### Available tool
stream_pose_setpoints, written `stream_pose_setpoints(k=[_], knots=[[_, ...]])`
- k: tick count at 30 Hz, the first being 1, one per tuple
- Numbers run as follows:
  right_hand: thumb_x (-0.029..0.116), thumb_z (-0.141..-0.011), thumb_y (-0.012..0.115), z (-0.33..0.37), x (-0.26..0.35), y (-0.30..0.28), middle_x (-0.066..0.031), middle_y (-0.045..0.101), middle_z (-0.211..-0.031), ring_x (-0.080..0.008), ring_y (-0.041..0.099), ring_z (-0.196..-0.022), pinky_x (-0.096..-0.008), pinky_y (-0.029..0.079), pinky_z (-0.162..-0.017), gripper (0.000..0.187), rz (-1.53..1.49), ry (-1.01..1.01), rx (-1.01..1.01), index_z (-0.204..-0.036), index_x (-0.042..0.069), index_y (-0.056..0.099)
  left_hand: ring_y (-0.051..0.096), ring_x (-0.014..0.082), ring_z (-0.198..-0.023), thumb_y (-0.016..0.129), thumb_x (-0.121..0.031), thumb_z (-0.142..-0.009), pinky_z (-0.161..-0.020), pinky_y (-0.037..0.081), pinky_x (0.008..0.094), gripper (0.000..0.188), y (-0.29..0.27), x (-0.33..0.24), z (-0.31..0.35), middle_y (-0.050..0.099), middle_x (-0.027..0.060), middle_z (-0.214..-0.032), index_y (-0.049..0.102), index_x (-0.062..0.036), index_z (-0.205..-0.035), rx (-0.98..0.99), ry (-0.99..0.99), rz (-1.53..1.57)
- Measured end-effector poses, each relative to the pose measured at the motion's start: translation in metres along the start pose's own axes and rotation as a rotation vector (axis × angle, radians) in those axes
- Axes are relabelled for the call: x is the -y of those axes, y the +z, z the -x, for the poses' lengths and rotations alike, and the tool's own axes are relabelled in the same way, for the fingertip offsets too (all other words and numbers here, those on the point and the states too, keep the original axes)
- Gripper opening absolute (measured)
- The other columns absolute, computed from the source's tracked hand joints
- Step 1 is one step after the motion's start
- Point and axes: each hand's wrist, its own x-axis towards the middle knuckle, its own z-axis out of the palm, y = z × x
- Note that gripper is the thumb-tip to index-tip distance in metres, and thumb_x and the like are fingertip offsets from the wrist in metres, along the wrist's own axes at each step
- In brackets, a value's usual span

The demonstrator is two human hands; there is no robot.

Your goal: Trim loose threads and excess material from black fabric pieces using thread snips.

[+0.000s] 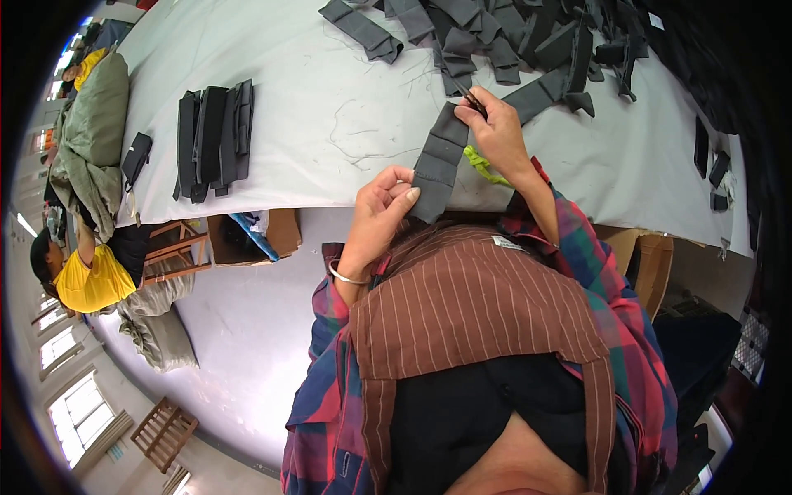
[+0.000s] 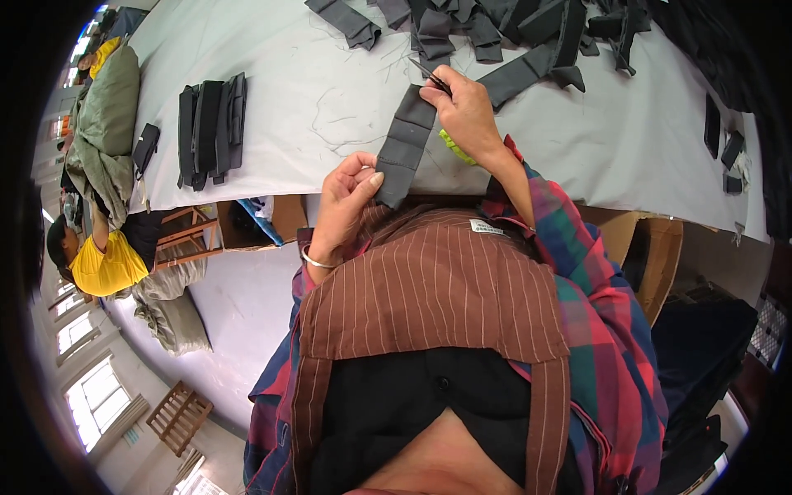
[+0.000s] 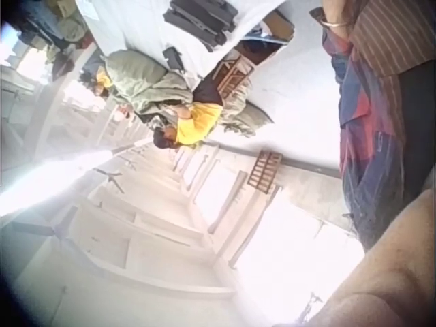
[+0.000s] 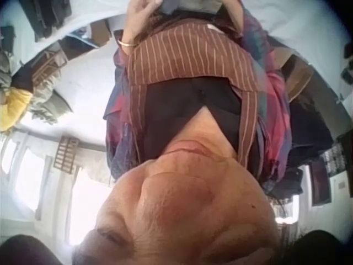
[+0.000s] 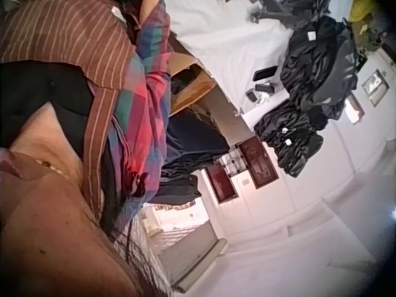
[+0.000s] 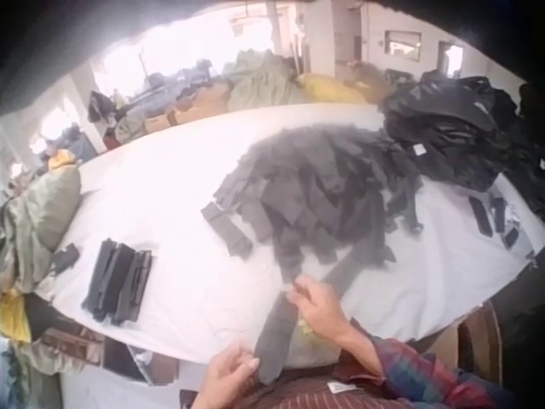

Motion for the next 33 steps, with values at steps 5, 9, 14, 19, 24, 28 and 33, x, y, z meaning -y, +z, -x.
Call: stream_pose_setpoints(k=[5, 9, 14, 19, 24, 28, 33], knots=[[0.011, -0.087, 0.062, -0.014, 0.064, -0.011, 0.0027, 0.053, -0.069, -0.0067, 0.044, -0.063, -0.0236, 0.038, -0.057, 0.016, -0.339, -0.101, -0.028, -0.08, 0.0, 0.053, 0.059, 0.0065, -0.081, 0.051, 0.002, -0.091, -0.074, 0.047, 0.0202, 0.013, 0.033, -0.072, 0.023, 0.065, 0.0057, -0.09, 0.054, 0.0036, -0.104, -0.052, 0.086, -0.331], [0.012, -0.089, 0.06, -0.015, 0.112, -0.027, 0.0075, 0.047, -0.069, -0.0026, 0.04, -0.064, -0.0212, 0.034, -0.056, 0.015, -0.451, -0.116, 0.08, -0.079, 0.003, 0.054, 0.058, 0.0067, -0.082, 0.051, 0.003, -0.091, -0.074, 0.047, 0.0208, 0.013, 0.031, -0.081, 0.018, 0.063, 0.0044, -0.092, 0.054, 0.0036, -0.104, -0.011, 0.166, -0.198], [0.013, -0.09, 0.058, 0.005, 0.096, 0.011, 0.0078, 0.046, -0.071, -0.0023, 0.039, -0.066, -0.0205, 0.033, -0.058, 0.013, -0.579, 0.17, 0.203, -0.08, 0.006, 0.054, 0.054, 0.0127, -0.092, 0.055, 0.003, -0.086, -0.079, 0.046, 0.0228, 0.032, 0.03, -0.025, -0.011, 0.051, 0.0057, -0.108, 0.048, -0.0001, -0.117, -0.304, 0.308, -0.19], [0.014, -0.092, 0.058, 0.008, 0.093, 0.014, 0.0066, 0.051, -0.071, -0.0014, 0.04, -0.06, -0.0194, 0.033, -0.052, 0.012, -0.749, 0.294, 0.21, -0.084, 0.006, 0.057, 0.043, 0.0287, -0.114, 0.062, -0.006, -0.081, -0.09, 0.043, 0.0385, 0.034, 0.023, -0.026, -0.019, 0.041, 0.0177, -0.132, 0.055, -0.0023, -0.114, -0.418, 0.639, -1.047], [0.014, -0.09, 0.061, -0.005, 0.078, 0.016, 0.0076, 0.049, -0.065, -0.0006, 0.039, -0.055, -0.019, 0.03, -0.047, 0.011, -0.608, 0.162, 0.066, -0.082, 0.007, 0.059, 0.056, 0.0175, -0.092, 0.065, -0.014, -0.086, -0.087, 0.041, 0.0292, 0.024, 0.02, -0.029, -0.008, 0.063, 0.0071, -0.093, 0.062, -0.0007, -0.105, -0.21, 0.304, -0.533], [0.018, -0.091, 0.06, -0.009, 0.064, 0.006, 0.0094, 0.049, -0.069, 0.0, 0.041, -0.057, -0.0176, 0.03, -0.049, 0.011, -0.505, 0.317, 0.216, -0.083, 0.01, 0.057, 0.052, 0.0092, -0.085, 0.062, -0.02, -0.091, -0.079, 0.042, 0.0235, 0.021, 0.027, -0.029, -0.007, 0.062, 0.0029, -0.094, 0.064, -0.0009, -0.098, -0.214, 0.296, -0.211], [0.015, -0.089, 0.061, 0.008, 0.071, 0.02, 0.0081, 0.045, -0.063, -0.0006, 0.035, -0.052, -0.0192, 0.027, -0.046, 0.013, -0.641, 0.359, 0.283, -0.079, 0.009, 0.058, 0.05, 0.0144, -0.101, 0.065, -0.016, -0.087, -0.087, 0.039, 0.0261, 0.017, 0.01, -0.021, -0.013, 0.057, 0.0069, -0.109, 0.066, -0.0034, -0.098, -0.248, 0.353, -0.349]])
